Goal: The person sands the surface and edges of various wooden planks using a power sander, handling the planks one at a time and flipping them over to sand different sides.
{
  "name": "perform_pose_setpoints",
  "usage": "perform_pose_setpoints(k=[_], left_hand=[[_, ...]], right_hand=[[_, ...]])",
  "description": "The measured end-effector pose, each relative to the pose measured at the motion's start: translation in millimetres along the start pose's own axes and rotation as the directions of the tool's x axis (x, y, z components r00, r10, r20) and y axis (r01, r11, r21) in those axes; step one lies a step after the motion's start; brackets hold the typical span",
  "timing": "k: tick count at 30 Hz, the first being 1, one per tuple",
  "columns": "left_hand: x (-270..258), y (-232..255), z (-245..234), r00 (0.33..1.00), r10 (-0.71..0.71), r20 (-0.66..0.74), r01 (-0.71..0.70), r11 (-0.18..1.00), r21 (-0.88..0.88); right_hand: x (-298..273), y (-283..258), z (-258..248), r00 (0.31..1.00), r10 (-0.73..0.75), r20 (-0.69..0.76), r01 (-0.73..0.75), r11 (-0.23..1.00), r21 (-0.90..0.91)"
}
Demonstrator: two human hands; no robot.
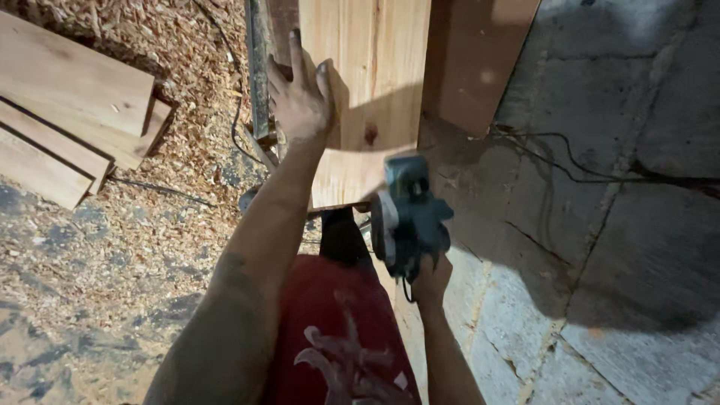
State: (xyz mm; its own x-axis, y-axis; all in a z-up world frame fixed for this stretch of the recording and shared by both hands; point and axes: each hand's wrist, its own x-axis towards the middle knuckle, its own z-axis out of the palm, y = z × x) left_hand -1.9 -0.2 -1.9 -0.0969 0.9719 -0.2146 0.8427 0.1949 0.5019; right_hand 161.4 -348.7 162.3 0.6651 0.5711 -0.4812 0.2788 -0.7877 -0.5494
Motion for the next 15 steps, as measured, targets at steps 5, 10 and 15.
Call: perform_pose_setpoints(k=[5, 10, 15], left_hand=[[1.1, 1.8, -1.4, 1.000, 0.005, -0.005, -0.005, 0.999, -0.034], [-2.4, 6.2, -9.5, 0.999, 0.012, -0.043, -0.012, 1.000, -0.021], [3.4, 14.8, -13.4, 0.999, -0.030, -0.041, 0.032, 0.998, 0.052]], right_hand=[[74.6, 26.4, 16.0, 0.874, -0.483, -0.058, 0.416, 0.804, -0.425], [188.4, -120.2, 46.5, 0.944, -0.318, -0.086, 0.326, 0.940, 0.102], [285.5, -227.8, 78.2, 0.958, -0.166, -0.233, 0.262, 0.835, 0.485]])
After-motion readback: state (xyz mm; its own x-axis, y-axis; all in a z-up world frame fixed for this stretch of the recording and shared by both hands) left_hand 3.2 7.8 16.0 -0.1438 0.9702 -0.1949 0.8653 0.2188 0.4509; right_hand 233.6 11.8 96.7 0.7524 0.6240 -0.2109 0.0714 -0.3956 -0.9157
